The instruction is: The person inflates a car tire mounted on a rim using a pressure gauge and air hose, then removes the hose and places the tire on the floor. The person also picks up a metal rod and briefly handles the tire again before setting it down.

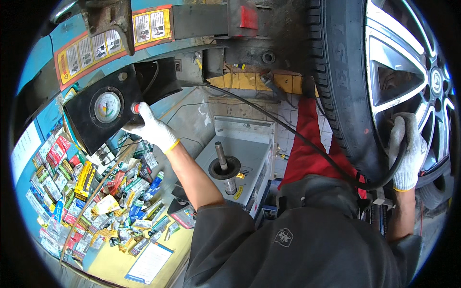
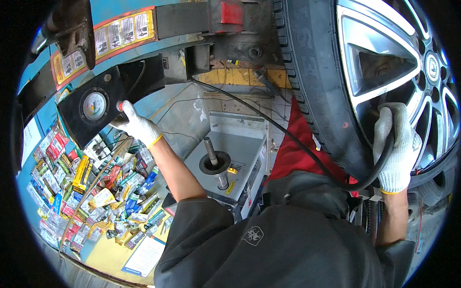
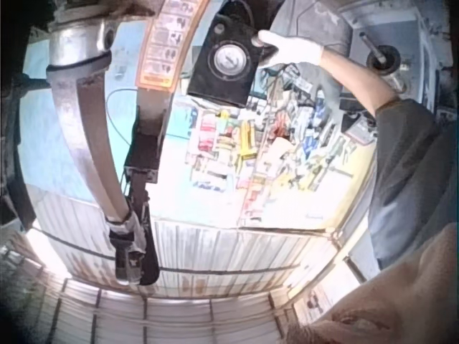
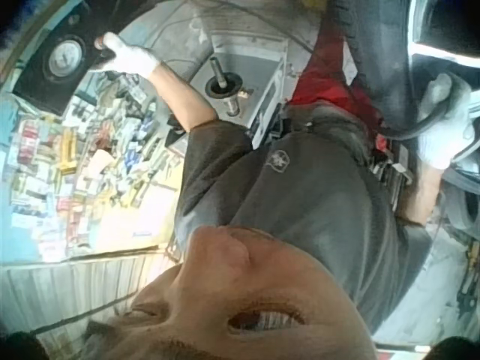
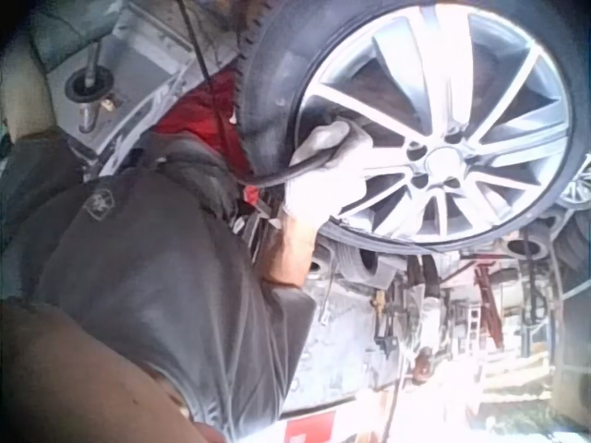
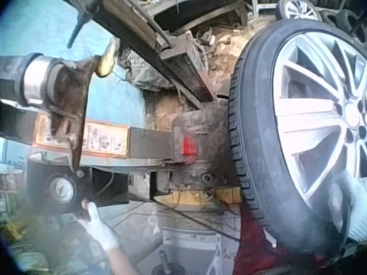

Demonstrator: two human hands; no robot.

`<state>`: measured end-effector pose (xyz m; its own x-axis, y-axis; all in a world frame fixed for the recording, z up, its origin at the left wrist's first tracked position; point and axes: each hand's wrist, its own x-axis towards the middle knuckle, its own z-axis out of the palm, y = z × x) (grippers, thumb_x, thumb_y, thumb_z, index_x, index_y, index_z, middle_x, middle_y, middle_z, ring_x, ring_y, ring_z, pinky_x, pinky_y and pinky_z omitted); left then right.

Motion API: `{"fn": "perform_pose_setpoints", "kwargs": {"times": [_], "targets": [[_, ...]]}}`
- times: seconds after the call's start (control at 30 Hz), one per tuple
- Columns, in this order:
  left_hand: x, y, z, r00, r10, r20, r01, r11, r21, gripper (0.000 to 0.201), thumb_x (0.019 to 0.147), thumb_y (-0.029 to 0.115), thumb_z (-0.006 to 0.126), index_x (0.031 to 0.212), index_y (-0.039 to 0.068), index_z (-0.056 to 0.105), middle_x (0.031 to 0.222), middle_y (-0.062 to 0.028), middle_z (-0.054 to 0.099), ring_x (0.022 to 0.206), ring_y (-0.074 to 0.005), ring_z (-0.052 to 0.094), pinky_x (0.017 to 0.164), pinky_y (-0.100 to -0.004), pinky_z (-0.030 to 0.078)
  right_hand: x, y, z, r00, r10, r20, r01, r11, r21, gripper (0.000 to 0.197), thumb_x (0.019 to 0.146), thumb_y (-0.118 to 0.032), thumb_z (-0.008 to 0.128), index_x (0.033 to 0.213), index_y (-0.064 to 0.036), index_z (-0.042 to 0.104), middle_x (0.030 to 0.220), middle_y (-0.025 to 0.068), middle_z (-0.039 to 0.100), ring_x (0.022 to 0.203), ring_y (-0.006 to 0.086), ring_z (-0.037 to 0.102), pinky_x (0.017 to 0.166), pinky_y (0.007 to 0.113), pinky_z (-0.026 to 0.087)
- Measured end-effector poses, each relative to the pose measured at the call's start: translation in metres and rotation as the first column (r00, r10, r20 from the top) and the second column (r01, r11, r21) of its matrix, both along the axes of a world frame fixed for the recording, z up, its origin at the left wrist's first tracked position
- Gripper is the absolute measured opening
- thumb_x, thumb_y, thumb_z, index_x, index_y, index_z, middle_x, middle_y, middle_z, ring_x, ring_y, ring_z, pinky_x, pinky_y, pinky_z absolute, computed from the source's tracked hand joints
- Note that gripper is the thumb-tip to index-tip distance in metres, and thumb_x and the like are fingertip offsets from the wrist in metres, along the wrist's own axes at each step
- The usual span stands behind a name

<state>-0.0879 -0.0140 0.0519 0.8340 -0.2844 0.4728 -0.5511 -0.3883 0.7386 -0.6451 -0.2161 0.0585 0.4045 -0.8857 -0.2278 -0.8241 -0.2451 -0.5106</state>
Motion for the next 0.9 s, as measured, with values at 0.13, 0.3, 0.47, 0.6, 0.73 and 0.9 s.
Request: {"fn": "perform_pose_setpoints", "kwargs": {"times": [0.13,0.3,0.47,0.6,0.73,0.9], "targets": [[0.026,0.009,-0.002,0.998,-0.053,-0.033,0.052,0.998,-0.028,0.102,0.098,0.017,0.084,0.181,0.002,0.026,0.176,-0.0188,0.043,0.151,-0.0306,0.052,0.135,-0.0467,0.033,-0.022,0.004,-0.011,1.000,-0.023,0.006,0.022,0.998,0.054,0.023,0.110,-0.007,0.070,0.132,-0.0014,0.075,0.110,0.0140,0.084,0.092,0.0259,0.083,0.079,0.035,0.063],[0.040,0.007,-0.019,0.997,0.044,-0.065,-0.055,0.982,-0.181,0.108,0.096,0.015,0.081,0.182,0.000,0.017,0.174,-0.0235,0.042,0.149,-0.0324,0.053,0.134,-0.0470,0.034,-0.034,0.008,-0.017,0.992,-0.125,-0.026,0.127,0.976,0.177,0.029,0.111,-0.009,0.072,0.139,0.0003,0.074,0.117,0.0144,0.084,0.101,0.0223,0.083,0.086,0.033,0.063],[0.052,0.009,-0.031,1.000,0.019,-0.008,-0.020,0.959,-0.282,0.116,0.092,0.011,0.083,0.182,-0.002,0.010,0.162,-0.0266,0.051,0.138,-0.0321,0.059,0.129,-0.0480,0.040,-0.026,0.004,-0.011,0.995,-0.095,-0.039,0.101,0.979,0.176,0.032,0.112,-0.011,0.073,0.142,0.0002,0.074,0.119,0.0149,0.083,0.103,0.0202,0.082,0.088,0.031,0.063],[0.057,0.013,-0.032,0.999,0.033,-0.004,-0.033,0.959,-0.282,0.116,0.091,0.010,0.084,0.182,-0.001,0.012,0.160,-0.0265,0.052,0.135,-0.0314,0.060,0.127,-0.0482,0.042,-0.046,0.014,-0.025,0.915,-0.396,0.074,0.348,0.869,0.350,0.025,0.112,-0.009,0.072,0.135,-0.0001,0.075,0.114,0.0138,0.083,0.099,0.0181,0.080,0.087,0.031,0.061],[0.057,0.014,-0.034,0.998,0.067,0.001,-0.064,0.961,-0.268,0.119,0.089,0.015,0.086,0.181,-0.003,0.014,0.163,-0.0275,0.049,0.138,-0.0318,0.059,0.128,-0.0475,0.041,-0.020,0.010,-0.011,0.975,-0.223,0.021,0.214,0.956,0.202,0.019,0.113,-0.008,0.071,0.130,-0.0007,0.075,0.110,0.0124,0.082,0.095,0.0164,0.078,0.084,0.031,0.059],[0.047,0.008,-0.031,0.993,0.121,-0.014,-0.121,0.965,-0.232,0.121,0.088,0.020,0.086,0.181,-0.006,0.013,0.167,-0.0279,0.046,0.142,-0.0320,0.056,0.131,-0.0470,0.037,-0.014,0.005,-0.006,0.994,-0.111,0.001,0.110,0.987,0.120,0.017,0.113,-0.007,0.070,0.127,-0.0011,0.075,0.105,0.0103,0.081,0.089,0.0156,0.076,0.080,0.031,0.057]]}}
